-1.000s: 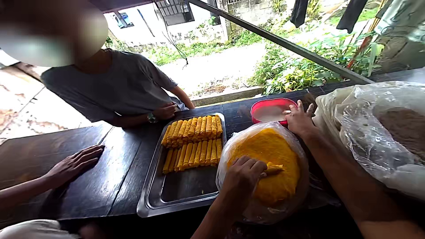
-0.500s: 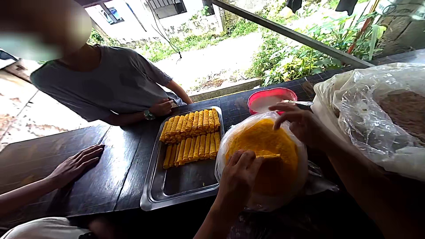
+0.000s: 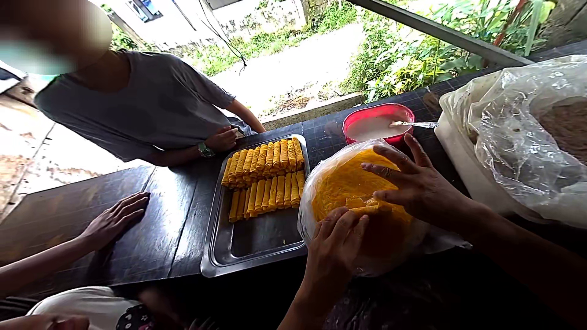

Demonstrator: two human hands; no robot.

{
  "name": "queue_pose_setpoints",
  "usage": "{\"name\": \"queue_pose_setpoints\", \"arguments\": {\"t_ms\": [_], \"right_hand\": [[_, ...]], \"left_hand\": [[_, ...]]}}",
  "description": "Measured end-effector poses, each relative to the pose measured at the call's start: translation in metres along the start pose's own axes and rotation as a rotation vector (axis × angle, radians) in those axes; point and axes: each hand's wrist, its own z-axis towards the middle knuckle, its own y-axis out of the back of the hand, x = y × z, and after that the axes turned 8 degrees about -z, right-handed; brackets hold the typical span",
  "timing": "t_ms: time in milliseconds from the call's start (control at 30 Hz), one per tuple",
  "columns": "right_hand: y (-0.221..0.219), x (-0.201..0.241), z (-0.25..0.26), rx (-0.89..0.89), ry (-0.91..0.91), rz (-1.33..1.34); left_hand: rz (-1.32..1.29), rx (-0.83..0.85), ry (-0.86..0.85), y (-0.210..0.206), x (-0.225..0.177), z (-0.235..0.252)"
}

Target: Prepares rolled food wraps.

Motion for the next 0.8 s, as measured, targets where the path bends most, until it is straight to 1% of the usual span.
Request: {"name": "queue_pose_setpoints", "arguments": {"t_ms": [100, 200, 333, 400, 500, 533, 633, 700, 800], "right_hand": [[0.002, -0.001, 0.005, 0.003, 0.011, 0.049], [-0.005, -0.001, 0.005, 0.083, 0.057, 0.063], [0.0, -0.004, 0.012, 0.053, 0.014, 0.136], [0.001, 0.0, 0.019, 0.068, 0.011, 0.159], [-0.007, 0.005, 0.024, 0.14, 0.068, 0.148], [-0.01, 0.005, 0.024, 0.14, 0.076, 0.145], [-0.005, 0.003, 0.021, 0.13, 0.016, 0.104], [0.002, 0.005, 0.014, 0.068, -0.042, 0.075], [0.001, 0.025, -0.008, -0.099, -0.158, 0.079]], "left_hand": [[0.007, -0.003, 0.002, -0.002, 0.0, 0.002], [0.004, 0.003, 0.01, -0.002, 0.0, 0.003], [0.031, 0.009, 0.016, -0.001, -0.001, 0.002], [0.047, 0.011, 0.014, -0.001, -0.001, 0.003], [0.06, 0.006, 0.015, -0.001, -0.001, 0.005], [0.058, 0.006, 0.015, -0.001, -0.001, 0.005], [0.035, 0.018, 0.016, 0.001, 0.0, 0.005], [0.009, 0.029, 0.016, 0.003, 0.001, 0.006], [-0.034, 0.027, 0.022, 0.004, 0.002, 0.008]]}}
